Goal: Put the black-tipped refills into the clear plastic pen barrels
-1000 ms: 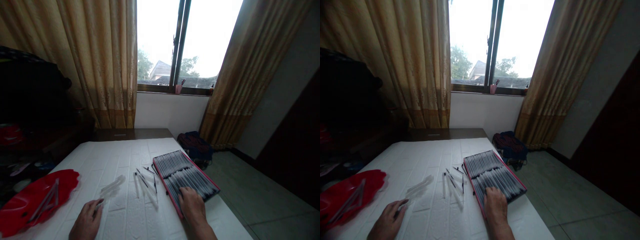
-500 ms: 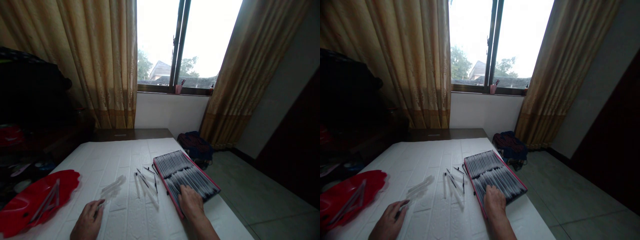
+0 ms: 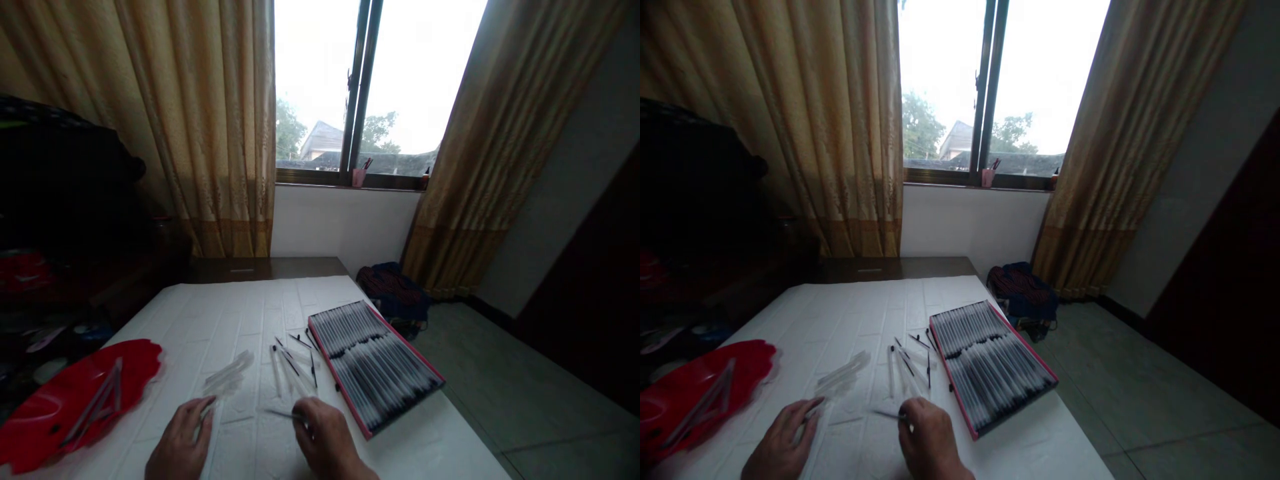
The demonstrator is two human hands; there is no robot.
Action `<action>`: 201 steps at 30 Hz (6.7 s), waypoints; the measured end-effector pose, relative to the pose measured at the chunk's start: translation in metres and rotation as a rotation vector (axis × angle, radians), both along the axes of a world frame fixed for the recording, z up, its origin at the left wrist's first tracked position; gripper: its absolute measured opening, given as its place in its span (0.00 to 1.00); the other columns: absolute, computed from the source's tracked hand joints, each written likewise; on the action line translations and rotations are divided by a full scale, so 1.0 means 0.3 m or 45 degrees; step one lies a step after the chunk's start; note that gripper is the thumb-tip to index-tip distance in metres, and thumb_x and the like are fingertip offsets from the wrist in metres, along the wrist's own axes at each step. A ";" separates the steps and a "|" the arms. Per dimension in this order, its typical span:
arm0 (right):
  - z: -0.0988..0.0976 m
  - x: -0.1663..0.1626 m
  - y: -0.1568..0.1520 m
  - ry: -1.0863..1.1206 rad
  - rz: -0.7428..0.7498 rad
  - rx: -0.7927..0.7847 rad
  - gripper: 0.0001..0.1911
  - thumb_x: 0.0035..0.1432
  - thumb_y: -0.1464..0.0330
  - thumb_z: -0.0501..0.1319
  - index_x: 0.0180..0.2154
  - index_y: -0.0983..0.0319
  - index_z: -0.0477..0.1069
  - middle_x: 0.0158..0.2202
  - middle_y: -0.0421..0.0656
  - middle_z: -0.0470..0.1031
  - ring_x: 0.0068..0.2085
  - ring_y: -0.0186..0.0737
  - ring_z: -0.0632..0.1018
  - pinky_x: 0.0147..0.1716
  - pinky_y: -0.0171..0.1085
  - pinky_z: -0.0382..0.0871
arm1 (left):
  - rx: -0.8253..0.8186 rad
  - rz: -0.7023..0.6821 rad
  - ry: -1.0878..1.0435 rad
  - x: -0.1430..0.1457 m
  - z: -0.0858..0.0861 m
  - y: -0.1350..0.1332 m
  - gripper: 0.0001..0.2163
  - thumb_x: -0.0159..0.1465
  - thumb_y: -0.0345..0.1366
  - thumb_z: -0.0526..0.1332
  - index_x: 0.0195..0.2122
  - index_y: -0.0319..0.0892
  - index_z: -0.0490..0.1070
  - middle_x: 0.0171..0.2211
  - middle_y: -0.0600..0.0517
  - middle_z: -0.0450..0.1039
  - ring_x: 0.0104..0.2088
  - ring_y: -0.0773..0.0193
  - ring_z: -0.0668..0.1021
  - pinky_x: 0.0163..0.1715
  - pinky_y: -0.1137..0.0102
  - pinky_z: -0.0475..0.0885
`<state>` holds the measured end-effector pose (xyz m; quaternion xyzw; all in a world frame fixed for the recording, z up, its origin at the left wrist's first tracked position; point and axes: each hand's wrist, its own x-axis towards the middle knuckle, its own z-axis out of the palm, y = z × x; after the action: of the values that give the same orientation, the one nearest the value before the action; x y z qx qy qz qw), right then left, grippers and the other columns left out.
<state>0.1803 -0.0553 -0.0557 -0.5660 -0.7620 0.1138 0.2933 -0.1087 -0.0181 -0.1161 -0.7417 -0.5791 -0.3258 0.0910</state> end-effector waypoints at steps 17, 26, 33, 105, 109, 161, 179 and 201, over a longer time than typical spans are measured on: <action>-0.146 0.005 0.090 1.343 -0.035 -0.568 0.23 0.52 0.51 0.59 0.35 0.64 0.75 0.29 0.46 0.79 0.20 0.34 0.74 0.15 0.28 0.56 | 0.251 -0.334 0.093 0.101 0.060 -0.032 0.13 0.67 0.45 0.50 0.43 0.48 0.72 0.34 0.53 0.78 0.34 0.65 0.80 0.36 0.73 0.76; -0.137 -0.025 0.088 1.267 -0.080 -0.572 0.17 0.48 0.55 0.63 0.24 0.63 0.71 0.20 0.39 0.73 0.18 0.32 0.70 0.18 0.31 0.62 | 0.222 -0.355 0.121 0.115 0.081 -0.041 0.13 0.68 0.44 0.49 0.42 0.48 0.71 0.33 0.53 0.78 0.33 0.66 0.80 0.35 0.74 0.76; -0.132 -0.009 0.087 1.304 -0.038 -0.547 0.09 0.47 0.64 0.63 0.24 0.63 0.71 0.21 0.39 0.73 0.20 0.33 0.71 0.21 0.31 0.63 | 0.288 -0.420 0.099 0.135 0.100 -0.046 0.11 0.69 0.42 0.49 0.40 0.47 0.69 0.31 0.54 0.78 0.31 0.67 0.80 0.33 0.74 0.76; -0.123 -0.006 0.056 1.482 -0.220 -0.375 0.15 0.39 0.59 0.69 0.28 0.63 0.76 0.23 0.41 0.75 0.24 0.39 0.73 0.25 0.34 0.68 | 0.132 -0.455 0.079 0.129 0.063 -0.051 0.10 0.67 0.44 0.52 0.45 0.48 0.67 0.35 0.54 0.78 0.35 0.64 0.81 0.36 0.71 0.77; -0.133 -0.007 0.059 1.459 -0.208 -0.373 0.14 0.41 0.60 0.68 0.28 0.63 0.75 0.22 0.40 0.74 0.25 0.39 0.73 0.26 0.34 0.67 | 0.133 -0.451 0.099 0.136 0.073 -0.050 0.10 0.68 0.42 0.50 0.41 0.48 0.68 0.33 0.54 0.78 0.33 0.65 0.80 0.36 0.71 0.76; -0.179 -0.016 0.048 1.150 -0.132 -0.178 0.12 0.51 0.60 0.63 0.33 0.60 0.80 0.30 0.46 0.79 0.28 0.42 0.77 0.24 0.33 0.70 | -0.705 -0.342 -0.478 0.121 0.079 -0.024 0.23 0.63 0.53 0.45 0.19 0.45 0.65 0.20 0.54 0.68 0.27 0.63 0.72 0.32 0.70 0.66; -0.119 0.037 0.058 1.954 -0.636 -0.068 0.20 0.41 0.60 0.68 0.33 0.61 0.65 0.25 0.40 0.80 0.21 0.34 0.76 0.16 0.27 0.65 | -0.633 -0.007 -1.277 0.071 0.073 0.014 0.31 0.47 0.67 0.55 0.34 0.43 0.70 0.24 0.52 0.76 0.26 0.61 0.76 0.22 0.71 0.71; -0.136 -0.081 0.043 1.440 -0.223 -0.420 0.30 0.47 0.48 0.62 0.43 0.66 0.72 0.19 0.38 0.74 0.13 0.29 0.66 0.13 0.29 0.59 | -0.717 -0.288 -1.024 0.088 0.056 0.003 0.22 0.52 0.59 0.59 0.33 0.45 0.74 0.31 0.52 0.78 0.35 0.60 0.79 0.37 0.70 0.73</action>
<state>0.1560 -0.0423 -0.0966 -0.5163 -0.4101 0.4898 0.5704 -0.0824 -0.0171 -0.0992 -0.6113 -0.5499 -0.4248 -0.3788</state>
